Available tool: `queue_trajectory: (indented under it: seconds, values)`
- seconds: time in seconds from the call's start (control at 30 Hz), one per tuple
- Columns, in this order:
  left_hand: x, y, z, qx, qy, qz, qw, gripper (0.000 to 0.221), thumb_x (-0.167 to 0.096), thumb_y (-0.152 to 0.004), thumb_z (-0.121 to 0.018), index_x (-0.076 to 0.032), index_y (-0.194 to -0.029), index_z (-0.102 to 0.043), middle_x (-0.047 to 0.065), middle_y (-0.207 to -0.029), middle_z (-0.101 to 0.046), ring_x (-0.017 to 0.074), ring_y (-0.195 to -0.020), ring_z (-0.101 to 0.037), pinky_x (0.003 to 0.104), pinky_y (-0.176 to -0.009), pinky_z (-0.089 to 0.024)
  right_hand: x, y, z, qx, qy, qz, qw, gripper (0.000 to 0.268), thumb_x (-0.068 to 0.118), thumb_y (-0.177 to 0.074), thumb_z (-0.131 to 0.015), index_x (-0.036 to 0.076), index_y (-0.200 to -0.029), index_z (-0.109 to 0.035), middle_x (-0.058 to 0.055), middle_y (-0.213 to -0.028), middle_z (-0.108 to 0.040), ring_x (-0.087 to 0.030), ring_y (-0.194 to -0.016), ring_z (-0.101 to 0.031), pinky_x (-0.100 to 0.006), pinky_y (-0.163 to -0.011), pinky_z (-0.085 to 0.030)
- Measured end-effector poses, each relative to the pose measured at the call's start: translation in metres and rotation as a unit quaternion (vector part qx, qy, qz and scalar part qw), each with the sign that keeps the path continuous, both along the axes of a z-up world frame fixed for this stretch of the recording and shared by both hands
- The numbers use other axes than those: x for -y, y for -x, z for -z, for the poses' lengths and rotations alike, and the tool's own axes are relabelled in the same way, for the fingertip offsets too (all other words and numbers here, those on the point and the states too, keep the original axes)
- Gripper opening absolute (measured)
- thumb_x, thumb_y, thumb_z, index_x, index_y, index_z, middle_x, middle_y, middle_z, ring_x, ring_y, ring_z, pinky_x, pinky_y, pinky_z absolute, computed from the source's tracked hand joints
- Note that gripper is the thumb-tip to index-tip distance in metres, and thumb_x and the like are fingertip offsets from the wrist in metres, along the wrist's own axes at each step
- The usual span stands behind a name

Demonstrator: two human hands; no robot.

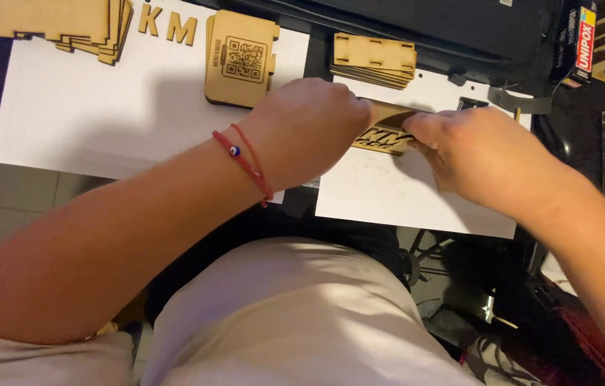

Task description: Assembling small laser-cut wooden boxes by applying glue to the edges and joining the panels.

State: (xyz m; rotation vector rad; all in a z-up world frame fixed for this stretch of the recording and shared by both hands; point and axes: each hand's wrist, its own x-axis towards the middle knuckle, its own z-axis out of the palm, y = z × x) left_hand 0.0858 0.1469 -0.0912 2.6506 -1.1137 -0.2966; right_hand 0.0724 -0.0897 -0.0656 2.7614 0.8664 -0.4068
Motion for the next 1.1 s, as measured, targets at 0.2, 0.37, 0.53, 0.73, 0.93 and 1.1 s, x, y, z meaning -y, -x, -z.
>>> queue_trajectory:
  seconds: [0.2,0.37,0.53,0.73,0.93,1.1]
  values:
    - [-0.003,0.005,0.003,-0.011,0.023,-0.017,1.0,0.02,0.004,-0.088,-0.047,-0.01,-0.095,-0.06,0.01,-0.074,-0.066,0.0371,-0.061,-0.065,0.05,-0.052,-0.051,-0.011,0.0,-0.009,-0.034,0.029,0.013,0.999,0.015,0.021,-0.092,-0.055,0.014,-0.104,-0.061,-0.015,-0.073,-0.07,-0.044,-0.063,-0.066,-0.053,-0.054,-0.051]
    - [0.001,0.008,0.0,-0.013,0.015,-0.017,1.0,0.018,0.002,-0.089,-0.049,-0.009,-0.097,-0.061,0.011,-0.075,-0.066,0.0365,-0.062,-0.066,0.051,-0.052,-0.053,0.0,0.004,0.001,-0.012,-0.007,-0.013,1.0,0.02,0.018,-0.088,-0.056,0.014,-0.108,-0.063,-0.014,-0.081,-0.072,-0.043,-0.066,-0.068,-0.053,-0.057,-0.054]
    - [0.005,0.013,-0.008,-0.013,-0.02,-0.048,0.999,0.021,-0.002,-0.095,-0.048,-0.01,-0.102,-0.066,0.008,-0.083,-0.069,0.0341,-0.073,-0.07,0.049,-0.059,-0.057,0.002,0.004,0.004,0.002,0.004,-0.021,1.0,0.015,0.015,-0.089,-0.055,0.013,-0.103,-0.058,-0.013,-0.072,-0.069,-0.043,-0.06,-0.065,-0.053,-0.052,-0.05]
    - [0.004,0.011,0.028,0.13,0.038,-0.044,0.99,0.015,-0.006,-0.092,-0.053,-0.013,-0.098,-0.065,0.004,-0.075,-0.064,0.0285,-0.064,-0.066,0.042,-0.054,-0.05,-0.005,0.005,-0.008,0.032,-0.007,-0.022,0.999,0.014,0.018,-0.094,-0.059,0.017,-0.104,-0.068,-0.011,-0.075,-0.073,-0.039,-0.071,-0.073,-0.052,-0.063,-0.06]
    - [0.006,0.009,0.049,0.292,0.093,0.004,0.952,0.008,-0.01,-0.089,-0.06,-0.015,-0.093,-0.063,0.0,-0.065,-0.058,0.0219,-0.053,-0.061,0.035,-0.048,-0.042,-0.009,0.002,-0.013,0.014,0.003,-0.017,1.0,0.015,0.019,-0.092,-0.058,0.015,-0.103,-0.067,-0.013,-0.076,-0.073,-0.041,-0.072,-0.072,-0.054,-0.063,-0.059]
    - [0.002,0.011,0.031,0.21,0.004,0.019,0.978,0.013,-0.007,-0.087,-0.066,-0.015,-0.097,-0.061,0.0,-0.065,-0.063,0.0239,-0.051,-0.065,0.035,-0.045,-0.049,-0.009,0.009,-0.014,0.0,-0.043,-0.004,0.999,0.015,0.015,-0.092,-0.057,0.013,-0.104,-0.067,-0.013,-0.078,-0.073,-0.041,-0.074,-0.073,-0.053,-0.065,-0.059]
